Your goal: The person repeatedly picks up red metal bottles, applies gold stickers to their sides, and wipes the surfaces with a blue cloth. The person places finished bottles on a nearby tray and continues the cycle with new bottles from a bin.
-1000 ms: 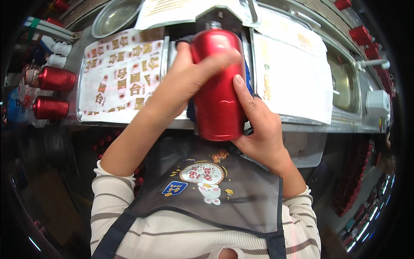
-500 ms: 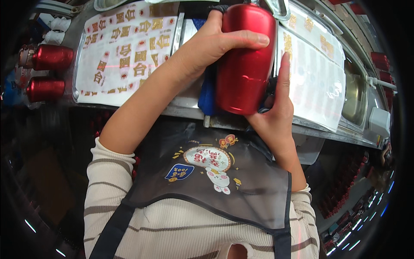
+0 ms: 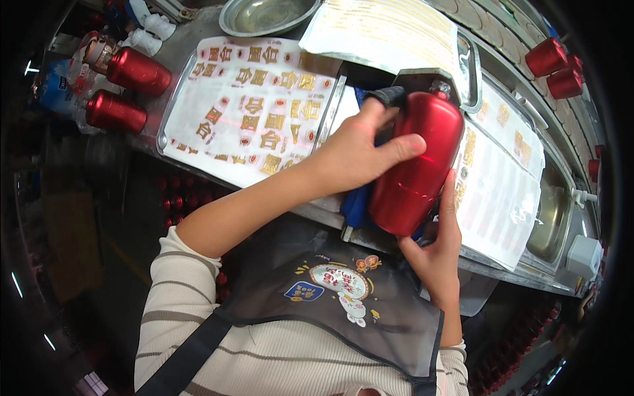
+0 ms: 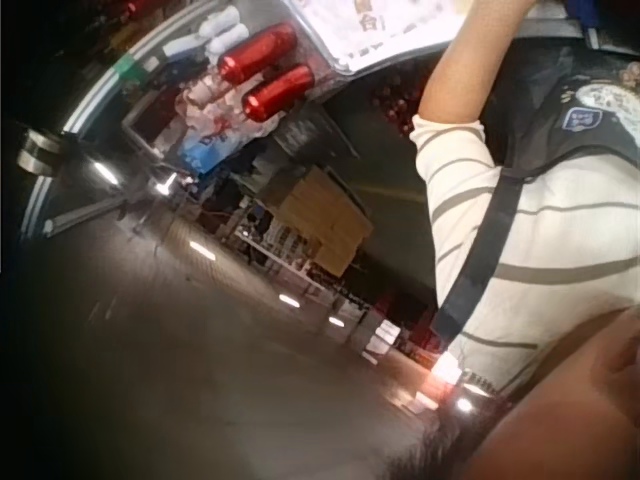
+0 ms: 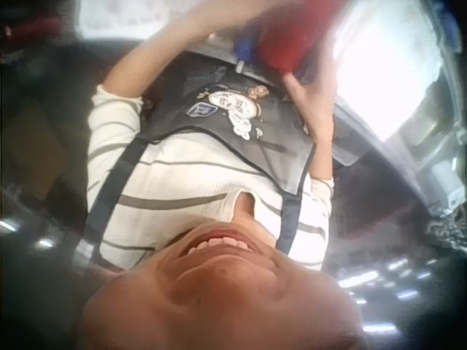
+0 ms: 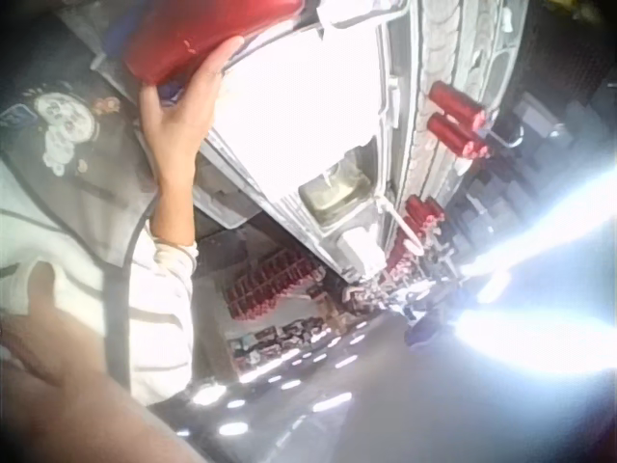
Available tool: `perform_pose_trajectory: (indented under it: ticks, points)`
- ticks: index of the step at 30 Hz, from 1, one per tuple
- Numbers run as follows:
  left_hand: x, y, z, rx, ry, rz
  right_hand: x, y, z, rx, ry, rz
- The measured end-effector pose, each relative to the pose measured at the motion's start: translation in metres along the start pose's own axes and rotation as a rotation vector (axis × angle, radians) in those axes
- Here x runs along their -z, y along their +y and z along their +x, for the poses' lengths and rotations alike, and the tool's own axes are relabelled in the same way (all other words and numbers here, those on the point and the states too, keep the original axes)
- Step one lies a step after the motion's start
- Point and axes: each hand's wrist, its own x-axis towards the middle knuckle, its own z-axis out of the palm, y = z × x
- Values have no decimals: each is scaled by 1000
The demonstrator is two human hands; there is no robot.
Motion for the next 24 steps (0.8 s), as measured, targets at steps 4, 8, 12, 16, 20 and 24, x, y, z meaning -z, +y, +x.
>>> perform_pose_trajectory:
  ticks: [4, 8, 12, 16, 20, 24]
  points:
    - [63, 22, 27, -133, 335, 118, 27, 2, -8, -223, -9, 277]
    - [127, 8, 91, -79, 608, 765, 27, 7, -2, -284, 149, 500]
    - [118, 1, 119, 61, 626, 964, 30, -3, 7, -261, 131, 499]
    - [125, -18, 132, 62, 609, 892, 34, -7, 5, -278, 121, 478]
    - [135, -16, 125, 11, 627, 799, 34, -2, 6, -276, 137, 444]
    - [131, 0, 115, -176, 631, 1113, 38, 0, 13, -227, 177, 441]
